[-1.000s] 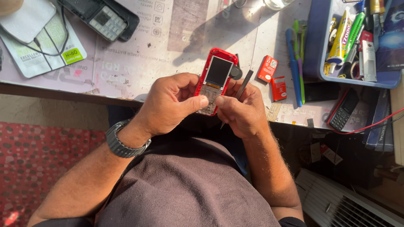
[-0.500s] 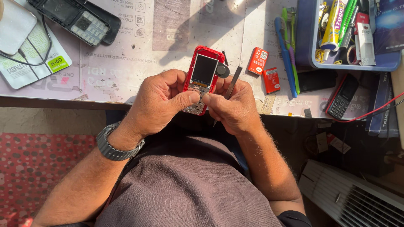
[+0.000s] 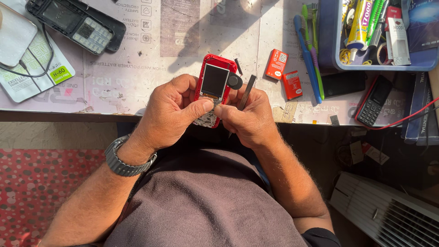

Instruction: The person holds a red mobile phone with its back cover removed and uses tweezers to manipulate small internal components near the keypad and screen. The person repeatedly adjusts and repositions parts inside the phone while keeping the device steady with the other hand.

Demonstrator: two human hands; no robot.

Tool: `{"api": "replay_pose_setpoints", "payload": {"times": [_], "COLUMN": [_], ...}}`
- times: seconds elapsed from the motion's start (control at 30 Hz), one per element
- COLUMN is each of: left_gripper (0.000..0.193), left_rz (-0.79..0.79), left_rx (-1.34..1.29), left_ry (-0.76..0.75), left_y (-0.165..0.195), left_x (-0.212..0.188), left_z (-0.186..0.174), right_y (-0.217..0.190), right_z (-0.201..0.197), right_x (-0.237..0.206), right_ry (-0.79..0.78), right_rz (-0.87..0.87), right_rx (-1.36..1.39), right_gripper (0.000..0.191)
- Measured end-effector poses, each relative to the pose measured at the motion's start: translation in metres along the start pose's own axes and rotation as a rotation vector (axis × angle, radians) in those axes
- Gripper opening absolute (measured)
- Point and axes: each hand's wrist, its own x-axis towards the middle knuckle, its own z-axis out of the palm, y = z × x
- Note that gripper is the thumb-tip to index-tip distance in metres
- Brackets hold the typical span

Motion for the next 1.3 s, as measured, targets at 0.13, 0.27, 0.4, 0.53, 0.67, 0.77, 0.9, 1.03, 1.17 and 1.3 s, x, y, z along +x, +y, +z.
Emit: {"api": "replay_pose_setpoints", "payload": {"times": [0.13, 0.27, 0.4, 0.53, 0.67, 0.77, 0.9, 1.03, 1.17, 1.3], "left_gripper": [0.015, 0.015, 0.015, 0.017, 0.018, 0.02, 0.022, 0.025, 0.027, 0.028], "left_rz": [0.003, -0.023, -0.052, -0.086, -0.086, -0.102, -0.137, -0.1, -0.053, -0.011], "left_rx": [-0.062, -0.076, -0.159, -0.207, -0.183, -0.217, -0.317, -0.314, -0.368, -0.335], "left_ry": [0.004, 0.02, 0.014, 0.012, 0.006, 0.008, -0.01, 0.008, -0.001, 0.026], "left_y": [0.0, 0.002, 0.008, 0.012, 0.017, 0.02, 0.024, 0.021, 0.019, 0.021], "left_x": [0.0, -0.002, -0.002, -0.002, -0.001, -0.002, -0.004, -0.004, -0.002, -0.001], "left_z": [0.002, 0.001, -0.003, -0.005, -0.005, -0.005, -0.009, -0.013, -0.015, -0.014], "right_y": [0.0, -0.003, -0.007, -0.006, -0.009, -0.01, -0.011, -0.016, -0.028, -0.039], "right_z": [0.001, 0.002, 0.003, 0.005, 0.006, 0.009, 0.011, 0.008, 0.001, 0.002], "right_x": [0.002, 0.001, 0.0, 0.0, 0.0, -0.002, -0.005, -0.013, -0.024, -0.044], "right_ry": [0.008, -0.001, -0.027, 0.012, 0.025, 0.039, 0.053, 0.083, 0.131, 0.154], "right_rz": [-0.021, 0.037, 0.05, 0.061, 0.059, 0.042, -0.006, -0.283, -0.476, -0.579], "right_rx": [-0.008, 0.028, 0.064, 0.081, 0.032, 0.037, 0.042, -0.096, -0.093, -0.126], "right_gripper": [0.014, 0.015, 0.01, 0.009, 0.009, 0.007, 0.014, 0.038, 0.051, 0.028]}}
